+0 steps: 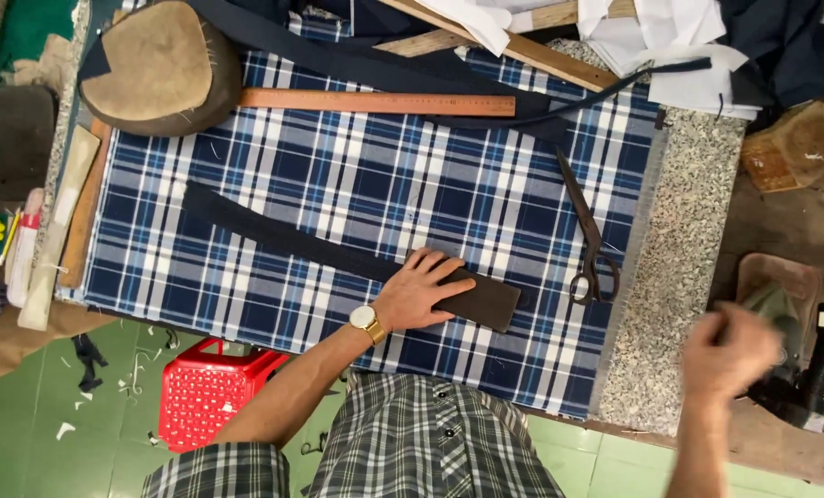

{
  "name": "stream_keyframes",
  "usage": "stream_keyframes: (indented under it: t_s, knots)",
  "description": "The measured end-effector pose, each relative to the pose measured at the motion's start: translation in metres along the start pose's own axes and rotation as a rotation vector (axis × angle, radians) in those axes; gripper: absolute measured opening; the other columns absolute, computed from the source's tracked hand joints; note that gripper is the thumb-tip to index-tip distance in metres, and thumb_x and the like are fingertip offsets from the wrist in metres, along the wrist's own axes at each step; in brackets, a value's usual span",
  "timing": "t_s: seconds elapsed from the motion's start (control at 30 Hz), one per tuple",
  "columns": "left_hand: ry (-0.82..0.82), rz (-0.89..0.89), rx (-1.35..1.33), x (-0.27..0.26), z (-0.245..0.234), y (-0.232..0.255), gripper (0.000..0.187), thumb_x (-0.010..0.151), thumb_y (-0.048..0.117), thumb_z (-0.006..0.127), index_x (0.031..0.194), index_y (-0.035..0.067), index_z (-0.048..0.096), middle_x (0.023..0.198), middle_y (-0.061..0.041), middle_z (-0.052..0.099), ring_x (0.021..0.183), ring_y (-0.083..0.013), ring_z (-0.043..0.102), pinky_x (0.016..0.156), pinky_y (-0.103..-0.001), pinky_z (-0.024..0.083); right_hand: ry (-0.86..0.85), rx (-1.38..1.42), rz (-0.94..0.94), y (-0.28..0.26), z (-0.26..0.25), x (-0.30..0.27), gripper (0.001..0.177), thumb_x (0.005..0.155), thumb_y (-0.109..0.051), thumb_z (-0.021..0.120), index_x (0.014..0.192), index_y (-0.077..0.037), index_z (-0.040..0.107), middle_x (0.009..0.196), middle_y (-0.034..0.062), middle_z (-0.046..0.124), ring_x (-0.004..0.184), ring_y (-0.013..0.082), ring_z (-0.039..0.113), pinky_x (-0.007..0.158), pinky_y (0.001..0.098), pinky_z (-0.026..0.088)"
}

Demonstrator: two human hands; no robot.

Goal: The person irons a long strip of dark fabric on a plaid-covered worktable using a steam iron and a wooden pressing block. They repeatedly fold, press, and trim the fabric with scissors, then iron again to set the folds.

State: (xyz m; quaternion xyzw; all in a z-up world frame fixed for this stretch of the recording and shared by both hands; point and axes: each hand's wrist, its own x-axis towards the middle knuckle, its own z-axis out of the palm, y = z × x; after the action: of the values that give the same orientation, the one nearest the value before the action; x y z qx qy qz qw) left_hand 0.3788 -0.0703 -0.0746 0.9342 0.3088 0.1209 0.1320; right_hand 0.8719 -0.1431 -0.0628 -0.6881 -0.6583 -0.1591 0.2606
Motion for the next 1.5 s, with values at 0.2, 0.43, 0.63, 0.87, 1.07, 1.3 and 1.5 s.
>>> stream_keyframes:
  t_s: [0.2, 0.43, 0.63, 0.87, 1.07, 1.3, 1.5]
  knots:
    - [0.110, -0.008, -0.052, -0.006, 0.024, -0.005, 0.070, 0.085, 0.047, 0.076, 0.149, 0.031, 0.051, 0.144, -0.008, 0.048, 0.131, -0.0321, 0.041, 0.116, -0.053, 0.028, -0.107, 0.404, 0.090, -0.144, 0.054, -0.063, 0.027, 0.086, 0.001, 0.071, 0.111, -0.008, 0.073, 0.107, 0.0114, 0.066, 0.099, 0.0331, 0.065, 0.086, 0.0420, 0.050]
    - [0.117, -0.003, -0.073, -0.006, 0.016, -0.003, 0.070, 0.083, 0.043, 0.079, 0.146, 0.029, 0.053, 0.142, -0.010, 0.049, 0.130, -0.0323, 0.042, 0.118, -0.053, 0.026, -0.202, 0.451, 0.242, -0.225, 0.037, -0.048, 0.021, 0.095, -0.002, 0.069, 0.114, -0.007, 0.074, 0.115, 0.0090, 0.065, 0.104, 0.0310, 0.067, 0.086, 0.0398, 0.056]
    - [0.097, -0.016, -0.131, -0.004, 0.020, -0.011, 0.070, 0.080, 0.041, 0.082, 0.144, 0.027, 0.056, 0.138, -0.011, 0.051, 0.129, -0.0320, 0.041, 0.119, -0.055, 0.024, -0.253, 0.374, 0.217, -0.241, 0.041, -0.049, 0.029, 0.094, -0.004, 0.070, 0.123, -0.006, 0.072, 0.122, 0.0154, 0.064, 0.112, 0.0374, 0.065, 0.088, 0.0453, 0.058]
    - [0.022, -0.204, -0.141, 0.003, -0.062, -0.086, 0.055, 0.084, 0.031, 0.080, 0.136, 0.027, 0.063, 0.144, -0.016, 0.053, 0.137, -0.0391, 0.045, 0.118, -0.061, 0.024, -0.338, 0.244, 0.235, -0.250, 0.043, -0.047, 0.035, 0.092, -0.017, 0.074, 0.126, -0.012, 0.073, 0.123, 0.0136, 0.066, 0.111, 0.0337, 0.065, 0.095, 0.0430, 0.053]
    - [0.140, -0.305, -0.034, -0.068, -0.081, -0.134, 0.036, 0.095, 0.026, 0.070, 0.129, 0.016, 0.067, 0.144, -0.017, 0.053, 0.133, -0.0372, 0.049, 0.111, -0.054, 0.035, -0.453, 0.203, 0.310, -0.258, 0.038, -0.032, 0.036, 0.093, -0.021, 0.074, 0.128, -0.013, 0.072, 0.120, 0.0136, 0.065, 0.111, 0.0327, 0.066, 0.095, 0.0424, 0.054]
    - [0.164, -0.535, 0.304, -0.192, -0.088, -0.143, 0.031, 0.103, 0.029, 0.056, 0.131, 0.018, 0.066, 0.136, -0.009, 0.059, 0.127, -0.0258, 0.055, 0.110, -0.048, 0.038, -0.675, 0.303, 0.512, -0.229, 0.055, -0.033, 0.015, 0.087, -0.027, 0.079, 0.102, -0.024, 0.080, 0.100, 0.0014, 0.073, 0.094, 0.0248, 0.073, 0.082, 0.0327, 0.060]
    - [0.112, -0.641, 0.103, -0.196, -0.074, -0.157, 0.021, 0.095, 0.027, 0.068, 0.114, 0.020, 0.069, 0.104, -0.002, 0.052, 0.111, -0.0222, 0.052, 0.106, -0.046, 0.037, -0.637, 0.423, 0.593, -0.248, 0.042, 0.028, 0.018, 0.089, -0.022, 0.077, 0.108, -0.021, 0.079, 0.094, 0.0102, 0.077, 0.077, 0.0301, 0.074, 0.070, 0.0395, 0.059]
